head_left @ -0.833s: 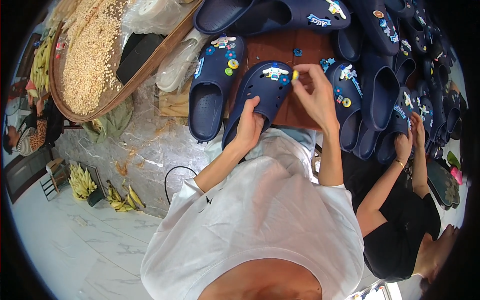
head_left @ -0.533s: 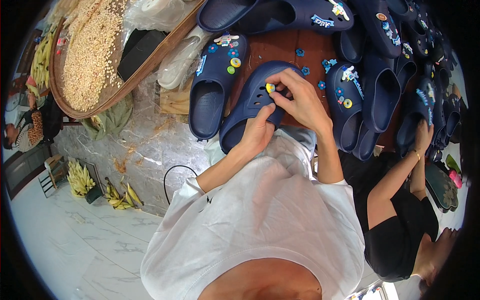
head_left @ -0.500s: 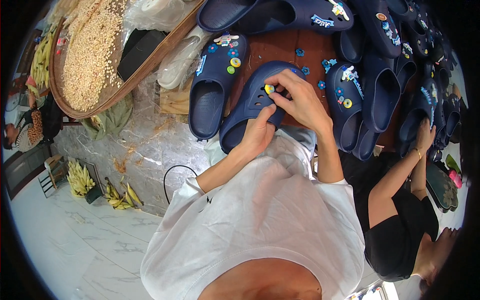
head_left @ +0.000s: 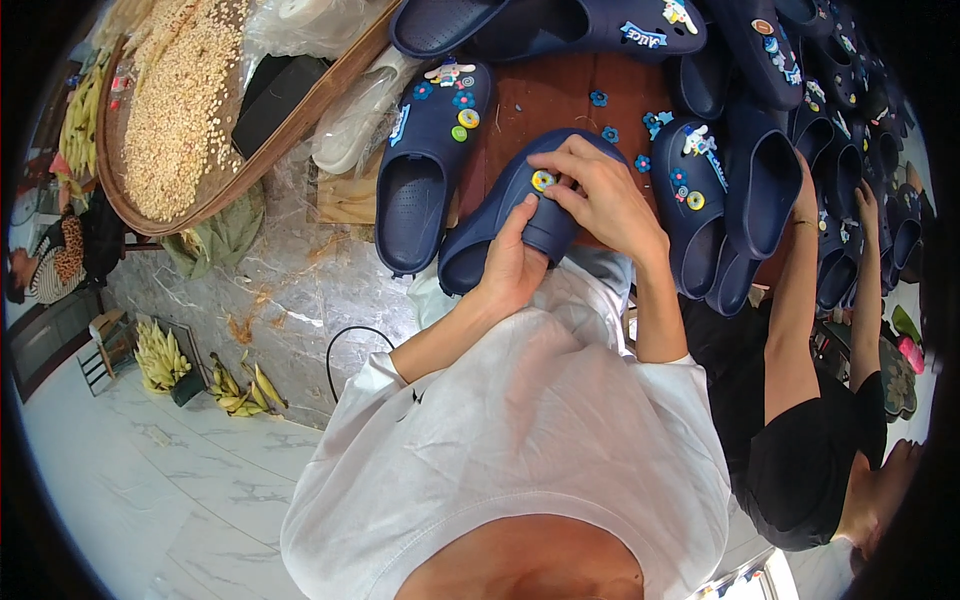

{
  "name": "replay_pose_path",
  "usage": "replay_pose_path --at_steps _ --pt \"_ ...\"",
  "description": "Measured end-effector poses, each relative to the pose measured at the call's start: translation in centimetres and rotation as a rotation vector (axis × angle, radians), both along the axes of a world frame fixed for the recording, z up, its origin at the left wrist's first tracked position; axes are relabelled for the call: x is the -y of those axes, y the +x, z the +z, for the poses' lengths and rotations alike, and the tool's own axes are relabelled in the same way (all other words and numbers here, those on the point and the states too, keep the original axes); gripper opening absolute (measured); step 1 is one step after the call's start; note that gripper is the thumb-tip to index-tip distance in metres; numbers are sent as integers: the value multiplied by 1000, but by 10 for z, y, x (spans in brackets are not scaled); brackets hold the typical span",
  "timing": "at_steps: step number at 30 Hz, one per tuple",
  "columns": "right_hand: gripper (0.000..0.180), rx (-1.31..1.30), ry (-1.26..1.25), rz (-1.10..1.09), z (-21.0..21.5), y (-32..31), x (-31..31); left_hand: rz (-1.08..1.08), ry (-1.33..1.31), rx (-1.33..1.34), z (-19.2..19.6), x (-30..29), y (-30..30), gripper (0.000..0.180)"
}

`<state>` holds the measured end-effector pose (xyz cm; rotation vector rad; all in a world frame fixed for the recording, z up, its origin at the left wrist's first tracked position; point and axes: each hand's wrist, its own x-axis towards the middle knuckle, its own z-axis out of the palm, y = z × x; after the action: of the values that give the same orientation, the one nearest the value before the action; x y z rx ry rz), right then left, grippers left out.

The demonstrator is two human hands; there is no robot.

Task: Insert decorative charms into the holes of plastic clogs.

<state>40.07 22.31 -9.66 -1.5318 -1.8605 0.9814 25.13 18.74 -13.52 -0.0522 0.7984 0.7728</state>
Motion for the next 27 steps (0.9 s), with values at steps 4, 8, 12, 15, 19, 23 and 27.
replay_pose_path --at_steps 4,8,12,15,19,23,27 --pt "22 101 23 22 -4 1 1 -14 15 1 -4 6 1 45" --pt "19 -65 -90 -55 7 12 -5 -41 48 30 -5 6 1 45" --pt "19 -16 -60 29 2 21 -1 -48 85 -4 -1 8 5 46" --pt "18 28 -30 62 6 19 1 -30 118 -14 2 9 7 45" --pt "15 187 47 68 14 15 5 16 152 -16 -7 12 11 41" --pt "15 224 97 46 14 11 10 34 196 -46 -10 16 15 37" --pt "16 248 88 42 13 9 8 57 242 -83 -9 17 18 35"
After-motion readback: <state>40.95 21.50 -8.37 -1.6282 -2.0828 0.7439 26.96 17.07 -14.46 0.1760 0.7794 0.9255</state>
